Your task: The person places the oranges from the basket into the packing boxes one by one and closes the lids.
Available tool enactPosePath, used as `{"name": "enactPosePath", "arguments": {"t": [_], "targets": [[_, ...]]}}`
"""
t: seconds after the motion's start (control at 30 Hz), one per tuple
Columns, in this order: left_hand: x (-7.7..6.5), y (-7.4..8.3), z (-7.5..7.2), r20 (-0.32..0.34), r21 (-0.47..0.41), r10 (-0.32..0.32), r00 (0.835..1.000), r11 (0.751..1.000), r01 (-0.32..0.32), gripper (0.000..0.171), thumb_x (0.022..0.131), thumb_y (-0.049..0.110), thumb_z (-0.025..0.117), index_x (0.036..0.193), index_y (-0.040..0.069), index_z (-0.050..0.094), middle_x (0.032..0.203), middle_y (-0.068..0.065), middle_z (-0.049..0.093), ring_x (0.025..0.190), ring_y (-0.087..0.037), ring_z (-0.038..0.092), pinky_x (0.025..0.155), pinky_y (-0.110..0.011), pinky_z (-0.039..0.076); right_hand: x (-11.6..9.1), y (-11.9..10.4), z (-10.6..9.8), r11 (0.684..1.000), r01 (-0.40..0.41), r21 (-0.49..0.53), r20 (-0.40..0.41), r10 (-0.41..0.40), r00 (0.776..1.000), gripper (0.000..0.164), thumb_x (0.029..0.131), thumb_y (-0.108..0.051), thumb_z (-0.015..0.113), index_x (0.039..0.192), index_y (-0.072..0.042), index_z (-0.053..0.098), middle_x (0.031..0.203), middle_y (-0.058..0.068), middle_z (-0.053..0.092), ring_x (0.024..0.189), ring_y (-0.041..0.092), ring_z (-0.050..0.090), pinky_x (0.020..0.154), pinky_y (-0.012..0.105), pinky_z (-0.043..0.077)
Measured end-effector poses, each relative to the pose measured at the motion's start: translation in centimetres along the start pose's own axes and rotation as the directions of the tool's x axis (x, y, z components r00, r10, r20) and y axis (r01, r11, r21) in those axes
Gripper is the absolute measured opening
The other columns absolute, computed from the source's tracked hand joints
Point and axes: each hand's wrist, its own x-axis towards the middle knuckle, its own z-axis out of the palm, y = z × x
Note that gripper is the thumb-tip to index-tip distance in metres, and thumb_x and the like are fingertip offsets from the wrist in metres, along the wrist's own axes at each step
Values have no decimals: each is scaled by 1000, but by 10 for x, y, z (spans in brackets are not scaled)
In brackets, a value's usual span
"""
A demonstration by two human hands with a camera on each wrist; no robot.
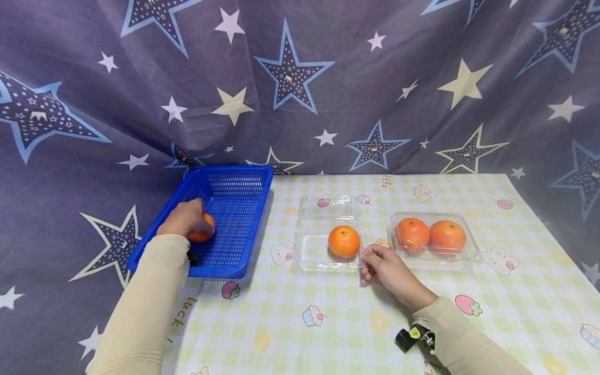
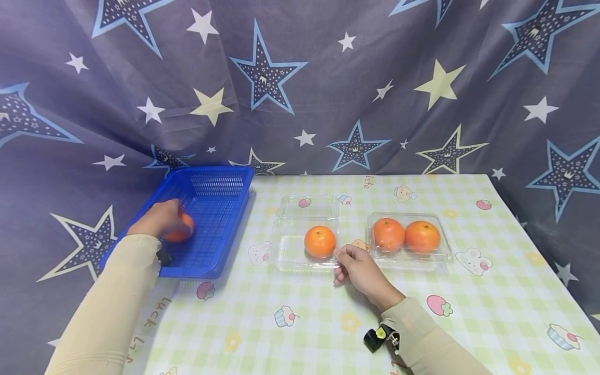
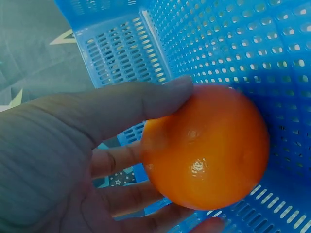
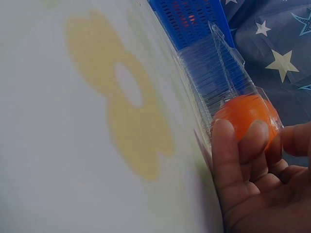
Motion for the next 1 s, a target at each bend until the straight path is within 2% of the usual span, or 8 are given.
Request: {"name": "enactPosePath", "arguments": {"t": [0.17, 0.37, 0.5, 0.83, 1.0], "targets": [[0, 1, 1, 37, -30, 5, 999, 1000, -4, 64, 81, 21, 86, 127, -4, 51, 119, -29, 59, 103, -44, 58, 85, -54, 55, 0, -1, 0, 1000, -1, 5, -1, 1, 1000, 23, 109, -13, 42, 104, 9, 49, 80, 9, 53, 68, 17, 54, 71, 35, 62], [-3, 2, 0, 112, -44, -8, 994, 999, 13, 71, 79, 24, 90, 133, -5, 53, 122, -29, 59, 105, -44, 58, 83, -51, 55, 0, -1, 0, 1000, -3, 7, -1, 3, 1000, 22, 109, -12, 42, 104, 8, 49, 80, 8, 53, 68, 17, 54, 71, 35, 62], [-4, 4, -1, 130, -36, -5, 992, 999, 9, 76, 78, 26, 90, 136, -5, 53, 124, -30, 58, 106, -45, 57, 84, -53, 55, 0, -1, 0, 1000, -1, 4, -2, 1, 1000, 22, 109, -13, 42, 104, 8, 49, 80, 8, 53, 68, 17, 54, 71, 35, 62], [-1, 4, -1, 101, -6, 48, 994, 999, -48, 79, 77, 30, 92, 136, -6, 55, 124, -29, 60, 107, -44, 59, 90, -57, 55, 1, 1, 0, 1000, -3, 4, 1, 3, 1000, 23, 109, -13, 43, 103, 8, 49, 80, 8, 54, 68, 17, 54, 71, 35, 62], [-2, 7, -1, 77, -15, 52, 996, 999, -51, 79, 78, 28, 91, 137, -6, 54, 125, -30, 59, 107, -45, 60, 92, -58, 55, 0, 0, 0, 1000, -1, 3, -1, 1, 1000, 23, 109, -13, 43, 104, 9, 49, 80, 8, 54, 68, 17, 54, 71, 35, 62]]}}
